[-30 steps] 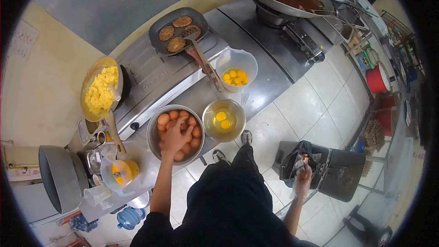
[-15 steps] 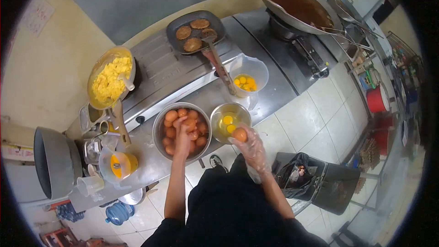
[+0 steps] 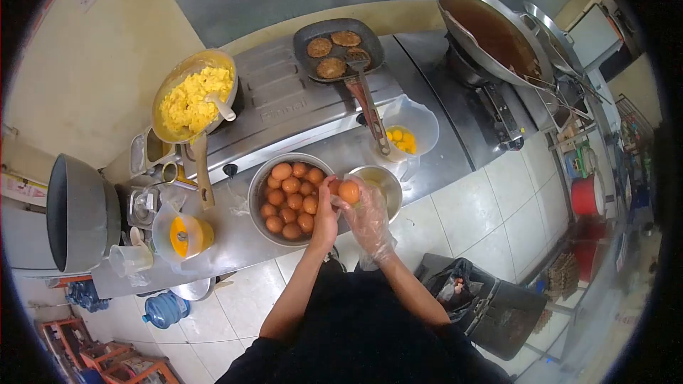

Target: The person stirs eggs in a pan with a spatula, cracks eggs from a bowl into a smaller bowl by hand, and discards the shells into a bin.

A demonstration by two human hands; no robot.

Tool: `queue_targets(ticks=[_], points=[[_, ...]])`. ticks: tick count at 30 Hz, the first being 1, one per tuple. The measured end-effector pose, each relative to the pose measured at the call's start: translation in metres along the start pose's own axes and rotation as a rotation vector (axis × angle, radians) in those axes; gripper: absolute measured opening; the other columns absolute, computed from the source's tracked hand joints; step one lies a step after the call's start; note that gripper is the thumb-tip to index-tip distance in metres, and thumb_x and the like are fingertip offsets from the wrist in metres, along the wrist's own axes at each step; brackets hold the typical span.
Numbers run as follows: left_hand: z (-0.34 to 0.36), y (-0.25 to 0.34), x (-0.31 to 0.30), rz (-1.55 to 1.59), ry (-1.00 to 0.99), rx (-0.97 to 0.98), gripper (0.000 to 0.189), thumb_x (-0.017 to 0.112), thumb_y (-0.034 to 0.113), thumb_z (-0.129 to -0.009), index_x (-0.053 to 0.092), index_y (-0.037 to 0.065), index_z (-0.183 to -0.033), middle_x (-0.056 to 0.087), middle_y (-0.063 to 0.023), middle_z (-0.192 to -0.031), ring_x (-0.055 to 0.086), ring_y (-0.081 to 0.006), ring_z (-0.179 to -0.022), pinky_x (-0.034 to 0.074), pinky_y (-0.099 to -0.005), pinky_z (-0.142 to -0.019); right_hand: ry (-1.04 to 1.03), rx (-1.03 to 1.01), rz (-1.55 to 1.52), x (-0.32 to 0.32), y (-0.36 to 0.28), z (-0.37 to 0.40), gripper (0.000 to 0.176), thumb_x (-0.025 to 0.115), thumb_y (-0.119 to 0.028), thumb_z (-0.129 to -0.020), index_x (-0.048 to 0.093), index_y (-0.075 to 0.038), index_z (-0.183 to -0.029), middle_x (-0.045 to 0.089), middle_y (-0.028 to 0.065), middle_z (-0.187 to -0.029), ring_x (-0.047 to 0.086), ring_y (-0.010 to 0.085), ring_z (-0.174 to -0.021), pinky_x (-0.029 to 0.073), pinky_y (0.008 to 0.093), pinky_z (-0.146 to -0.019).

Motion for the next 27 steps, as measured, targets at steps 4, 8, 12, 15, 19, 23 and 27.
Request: queue_targets(ticks=[4,8,12,15,19,23,27], points=[[-0.006,-0.003,0.006,0.021,-0.095,0.112,0.055,0.028,0.047,-0.105,0.037,0.007,-0.141,0.044,-0.0129,-0.137,0.048,-0.0205,-0.122,0.032,-0.0342,-0.109,0.05,0.104,-0.093,-0.009,0.01,0.001,0.052,0.07,-0.029,-0.088,0.052,-0.001,-0.128,0.057,0.0217,-0.119,0.055,0.0389,-0.109,0.043,0.0445,-0.095],[-0.011,-0.002,0.016,-0.347,-0.134,0.175,0.046,0.044,0.037,-0.102,0.039,0.01,-0.139,0.045,-0.0121,-0.135,0.058,-0.0188,-0.104,0.041,-0.0314,-0.099,-0.133,0.303,-0.166,-0.009,0.051,-0.005,0.052,0.067,-0.032,-0.091,0.052,-0.001,-0.13,0.057,0.0188,-0.121,0.056,0.0309,-0.111,0.043,0.0396,-0.097],[-0.026,0.003,0.017,-0.354,-0.236,0.089,0.036,0.064,0.023,-0.094,0.052,0.009,-0.125,0.061,-0.0069,-0.109,0.06,-0.0138,-0.086,0.048,-0.0259,-0.076,-0.268,0.576,-0.857,-0.011,0.091,0.002,0.05,0.063,-0.031,-0.095,0.051,-0.003,-0.134,0.058,0.0149,-0.124,0.055,0.0233,-0.117,0.043,0.0354,-0.1],[-0.033,0.012,0.029,-0.434,-0.298,0.028,0.035,0.068,0.02,-0.091,0.056,0.007,-0.121,0.064,-0.0028,-0.099,0.06,-0.0128,-0.077,0.049,-0.0244,-0.068,-0.361,0.53,-0.774,-0.022,0.096,-0.007,0.05,0.063,-0.031,-0.095,0.051,-0.004,-0.135,0.057,0.0144,-0.127,0.053,0.0218,-0.12,0.041,0.0336,-0.103],[-0.052,0.017,0.038,-0.622,-0.395,0.395,0.04,0.077,0.029,-0.083,0.064,0.005,-0.114,0.07,-0.0049,-0.097,0.065,-0.0181,-0.076,0.052,-0.0305,-0.068,-0.439,0.193,-0.301,-0.034,0.097,-0.021,0.05,0.065,-0.027,-0.093,0.052,-0.004,-0.135,0.056,0.0172,-0.13,0.054,0.027,-0.122,0.04,0.0338,-0.105],[-0.067,0.031,0.049,-0.94,-0.466,0.38,0.044,0.079,0.037,-0.078,0.068,0.006,-0.109,0.072,-0.012,-0.094,0.069,-0.0264,-0.081,0.054,-0.0345,-0.073,-0.463,0.058,-0.197,-0.033,0.109,-0.021,0.051,0.068,-0.02,-0.088,0.052,-0.007,-0.135,0.057,0.0186,-0.129,0.056,0.0319,-0.119,0.044,0.0359,-0.103],[-0.074,0.03,0.058,-1.289,-0.568,0.532,0.043,0.077,0.04,-0.074,0.07,0.01,-0.103,0.071,-0.0151,-0.089,0.068,-0.0326,-0.081,0.054,-0.0392,-0.075,-0.405,-0.03,-0.139,-0.011,0.135,-0.011,0.053,0.068,-0.009,-0.081,0.056,-0.011,-0.132,0.059,0.0161,-0.128,0.058,0.0337,-0.115,0.048,0.0386,-0.099]])
Point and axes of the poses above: each hand's wrist, its own z-axis away from the middle knuckle, its own x-axis out of the palm, y = z × x, the point moved 5 cm from there along -z, towards the middle knuckle
